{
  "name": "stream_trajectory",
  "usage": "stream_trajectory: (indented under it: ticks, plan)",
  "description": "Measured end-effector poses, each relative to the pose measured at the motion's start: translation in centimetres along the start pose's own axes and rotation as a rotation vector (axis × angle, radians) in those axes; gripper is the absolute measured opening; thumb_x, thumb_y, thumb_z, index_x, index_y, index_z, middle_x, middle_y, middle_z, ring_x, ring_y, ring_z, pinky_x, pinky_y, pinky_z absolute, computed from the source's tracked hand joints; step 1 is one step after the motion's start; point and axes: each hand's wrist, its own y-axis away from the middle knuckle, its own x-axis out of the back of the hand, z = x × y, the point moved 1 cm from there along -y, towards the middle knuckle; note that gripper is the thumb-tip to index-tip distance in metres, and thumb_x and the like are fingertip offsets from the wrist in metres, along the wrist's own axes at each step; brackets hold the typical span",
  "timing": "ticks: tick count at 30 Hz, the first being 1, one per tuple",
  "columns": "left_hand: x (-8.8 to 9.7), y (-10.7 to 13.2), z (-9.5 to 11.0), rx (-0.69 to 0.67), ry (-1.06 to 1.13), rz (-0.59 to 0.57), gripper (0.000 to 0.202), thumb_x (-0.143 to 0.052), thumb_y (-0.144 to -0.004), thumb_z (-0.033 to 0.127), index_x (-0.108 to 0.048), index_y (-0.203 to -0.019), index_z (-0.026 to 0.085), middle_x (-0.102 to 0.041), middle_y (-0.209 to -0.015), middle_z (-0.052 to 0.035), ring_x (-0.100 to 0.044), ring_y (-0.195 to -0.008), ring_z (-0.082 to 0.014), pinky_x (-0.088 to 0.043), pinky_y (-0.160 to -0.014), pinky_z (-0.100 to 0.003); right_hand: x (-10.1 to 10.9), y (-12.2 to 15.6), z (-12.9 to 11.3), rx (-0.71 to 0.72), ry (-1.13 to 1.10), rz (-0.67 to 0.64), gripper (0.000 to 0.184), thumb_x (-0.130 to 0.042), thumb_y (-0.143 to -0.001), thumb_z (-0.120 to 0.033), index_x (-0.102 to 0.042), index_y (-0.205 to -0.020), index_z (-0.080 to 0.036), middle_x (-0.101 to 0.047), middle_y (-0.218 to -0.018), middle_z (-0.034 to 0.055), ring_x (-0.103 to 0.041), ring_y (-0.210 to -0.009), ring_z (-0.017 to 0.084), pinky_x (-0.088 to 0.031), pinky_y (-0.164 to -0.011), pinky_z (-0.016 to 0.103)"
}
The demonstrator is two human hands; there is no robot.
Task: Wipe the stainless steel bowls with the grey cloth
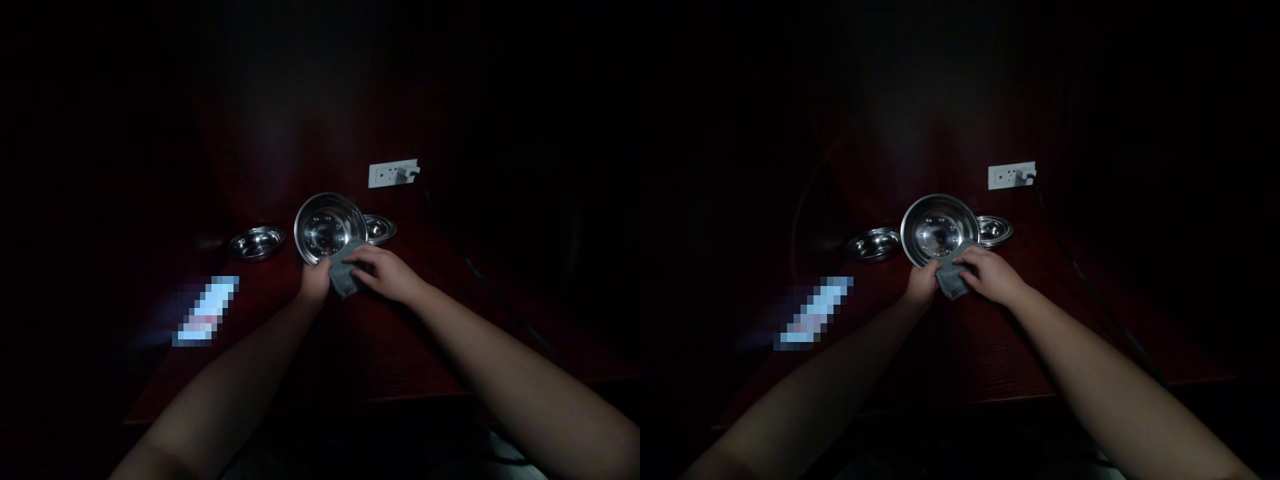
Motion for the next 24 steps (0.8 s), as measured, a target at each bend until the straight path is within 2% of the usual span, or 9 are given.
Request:
stream_trajectory:
  ticks: [4,7,16,24]
  plan:
    - [-0.03,0.13,0.03,0.017,-0.016,-0.031,0.027,-0.058,-0.056,0.016,-0.063,-0.082,0.013,-0.065,-0.079,-0.0015,-0.060,-0.080,-0.0171,-0.045,-0.077,-0.030,-0.26,0.11,0.37,-0.006,0.038,-0.063,0.038,-0.058,-0.074,-0.015,-0.060,-0.112,-0.020,-0.060,-0.114,0.0073,-0.056,-0.106,0.020,-0.044,-0.094,0.038]
    - [0.02,0.15,-0.16,0.031,-0.012,-0.067,0.027,-0.058,-0.056,0.016,-0.062,-0.083,0.014,-0.064,-0.077,-0.0011,-0.060,-0.078,-0.0165,-0.046,-0.076,-0.030,-0.32,0.18,0.66,-0.026,0.060,-0.082,0.036,-0.058,-0.074,-0.015,-0.061,-0.109,-0.021,-0.062,-0.112,0.0067,-0.057,-0.106,0.021,-0.045,-0.094,0.039]
    - [0.21,-0.04,-0.49,0.057,0.009,-0.066,0.033,-0.059,-0.055,0.015,-0.062,-0.088,0.014,-0.064,-0.077,-0.0006,-0.060,-0.073,-0.0148,-0.046,-0.077,-0.031,-0.36,0.22,0.91,-0.050,0.061,-0.087,0.034,-0.056,-0.076,-0.016,-0.062,-0.110,-0.020,-0.064,-0.113,0.0065,-0.058,-0.106,0.020,-0.045,-0.095,0.039]
    - [0.04,0.16,-0.11,0.085,-0.011,-0.037,0.039,-0.060,-0.055,0.016,-0.061,-0.094,0.013,-0.065,-0.078,-0.0029,-0.062,-0.080,-0.0187,-0.048,-0.077,-0.033,-0.42,0.26,0.87,-0.048,0.036,-0.056,0.034,-0.053,-0.077,-0.014,-0.062,-0.110,-0.020,-0.064,-0.113,0.0069,-0.058,-0.105,0.020,-0.045,-0.095,0.040]
